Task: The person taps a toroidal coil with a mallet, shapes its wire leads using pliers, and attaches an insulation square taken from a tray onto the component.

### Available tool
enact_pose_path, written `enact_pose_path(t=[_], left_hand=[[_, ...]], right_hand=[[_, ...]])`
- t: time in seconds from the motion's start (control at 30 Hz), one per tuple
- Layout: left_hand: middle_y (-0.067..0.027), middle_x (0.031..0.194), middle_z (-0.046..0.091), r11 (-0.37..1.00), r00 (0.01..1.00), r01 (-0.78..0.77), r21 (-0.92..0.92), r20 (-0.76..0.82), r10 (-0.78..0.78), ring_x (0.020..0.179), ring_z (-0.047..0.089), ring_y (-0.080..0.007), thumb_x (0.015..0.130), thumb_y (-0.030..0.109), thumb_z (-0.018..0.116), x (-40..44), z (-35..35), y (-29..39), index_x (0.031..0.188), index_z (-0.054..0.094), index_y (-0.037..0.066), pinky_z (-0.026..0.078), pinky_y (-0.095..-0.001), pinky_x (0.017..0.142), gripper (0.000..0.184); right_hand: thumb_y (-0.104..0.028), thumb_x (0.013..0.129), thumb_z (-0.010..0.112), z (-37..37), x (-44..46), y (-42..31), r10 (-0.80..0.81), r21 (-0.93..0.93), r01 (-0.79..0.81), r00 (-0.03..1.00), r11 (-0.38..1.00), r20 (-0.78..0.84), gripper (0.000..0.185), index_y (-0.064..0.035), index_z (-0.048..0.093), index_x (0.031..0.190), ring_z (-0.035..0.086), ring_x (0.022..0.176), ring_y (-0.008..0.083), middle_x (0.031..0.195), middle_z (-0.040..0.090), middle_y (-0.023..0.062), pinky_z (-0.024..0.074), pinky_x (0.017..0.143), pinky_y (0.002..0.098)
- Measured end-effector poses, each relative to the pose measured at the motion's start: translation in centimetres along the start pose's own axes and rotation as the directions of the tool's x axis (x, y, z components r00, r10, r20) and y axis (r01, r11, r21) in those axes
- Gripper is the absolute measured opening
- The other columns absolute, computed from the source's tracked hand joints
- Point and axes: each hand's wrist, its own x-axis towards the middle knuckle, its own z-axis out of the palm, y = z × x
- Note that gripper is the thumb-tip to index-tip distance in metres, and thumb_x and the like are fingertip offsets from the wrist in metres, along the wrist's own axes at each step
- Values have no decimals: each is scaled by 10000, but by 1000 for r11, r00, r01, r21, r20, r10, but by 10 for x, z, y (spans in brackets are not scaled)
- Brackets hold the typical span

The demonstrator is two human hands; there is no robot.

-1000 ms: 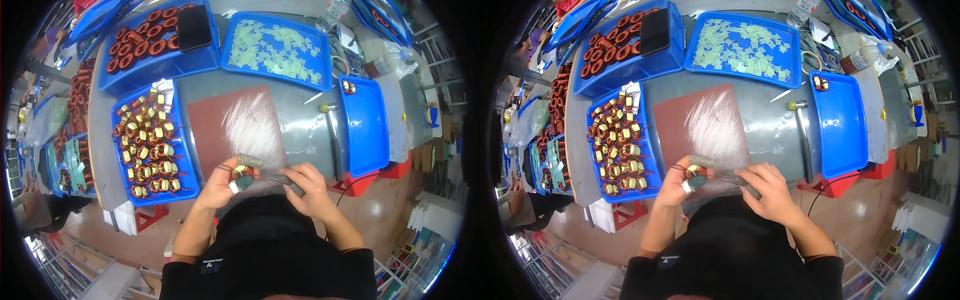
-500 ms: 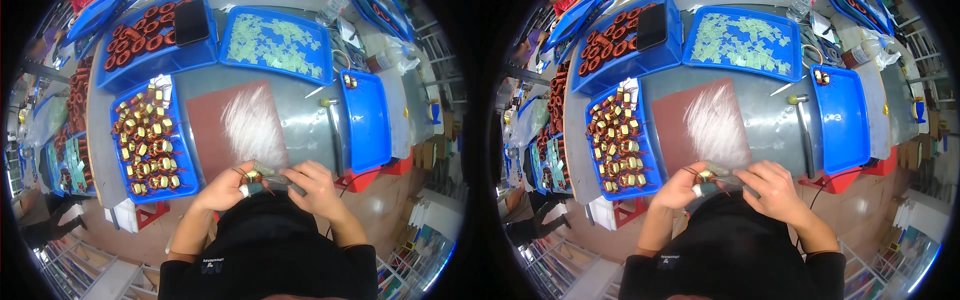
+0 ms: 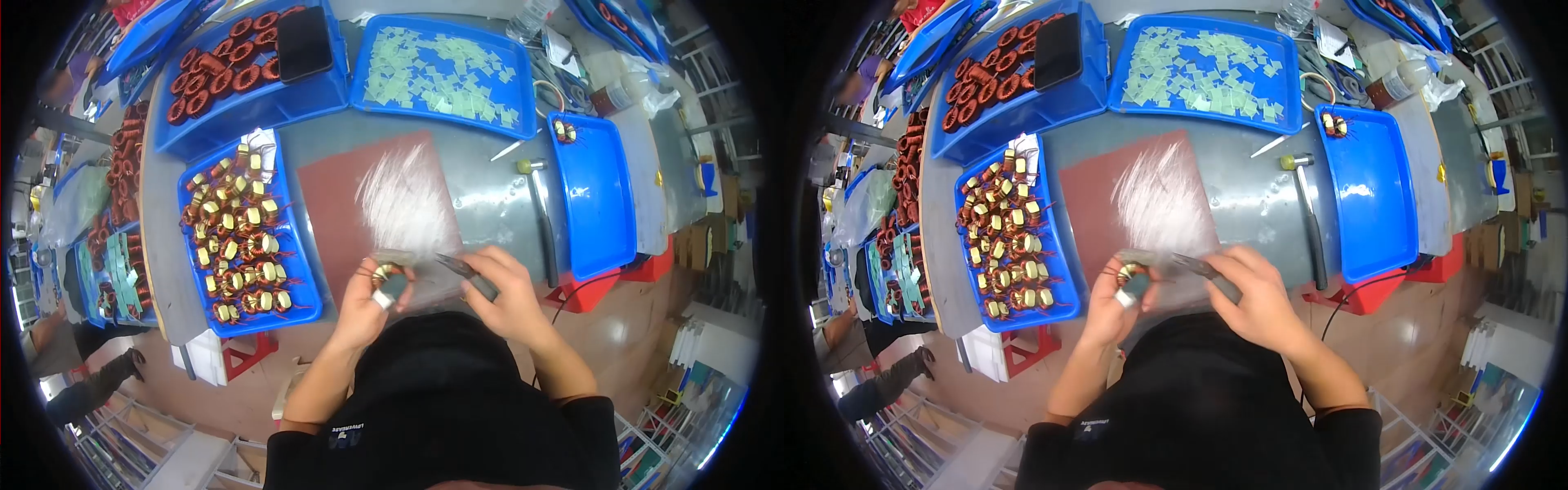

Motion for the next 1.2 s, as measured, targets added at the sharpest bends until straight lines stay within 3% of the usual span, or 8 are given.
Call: enact_pose_path(t=[0.1,0.33,0.53,0.7,0.83,0.9,1.0,1.2], left_hand=[[-86,1058,629,956,963,-204,-213,-219,157,743,539,-145,977,70,606,1,6,-4,1189,532,63,426,-274,635,225],[-95,1087,614,939,974,-213,-270,-140,180,767,536,-149,972,58,604,4,17,-10,1200,533,83,420,-277,652,240],[-95,1101,599,909,994,-109,-402,-45,99,757,532,-134,961,61,618,3,12,-6,1229,530,86,402,-265,641,283],[-99,1096,611,934,990,-138,-329,-43,131,739,528,-132,946,53,637,3,7,-7,1262,511,93,393,-257,619,343],[-80,1053,636,960,996,-86,-267,5,90,772,547,-121,929,19,659,1,-2,0,1220,545,79,428,-257,636,319],[-50,1025,658,996,994,70,57,-84,-65,853,589,-107,917,-2,679,-3,-4,10,1179,584,57,489,-270,726,285],[-21,1023,661,961,997,77,265,-11,-77,930,610,-90,921,10,683,-8,5,21,1142,615,35,503,-267,826,233],[-27,989,659,915,996,45,400,58,-74,912,598,-91,925,15,669,-19,6,28,1137,622,-7,479,-262,813,218]], right_hand=[[18,804,695,10,-14,0,2,-22,-3,998,1000,-60,291,49,655,1090,644,873,323,970,634,167,517,789,363],[13,809,697,28,-16,-7,43,67,-38,996,997,-79,283,56,654,1085,645,872,318,964,636,172,511,784,353],[-48,848,703,18,-13,-2,93,247,-119,989,962,111,269,44,660,1097,627,783,319,922,635,175,492,700,341],[3,838,699,20,-15,-10,148,231,-146,989,962,7,239,70,670,1065,654,857,282,929,665,164,501,800,333],[18,828,701,20,-19,-8,95,226,-76,993,971,-74,244,67,675,1066,656,839,285,923,664,164,509,777,332],[33,809,702,13,-15,-9,13,84,-10,999,996,-45,262,61,679,1069,652,812,296,911,659,165,514,738,335],[-22,790,716,4,-9,-13,-15,33,15,1000,999,12,285,21,683,1070,646,827,360,923,655,166,525,717,390],[-47,777,729,-5,-1,-23,-89,-21,91,993,996,80,301,4,691,1071,649,820,342,919,658,143,528,711,395]])
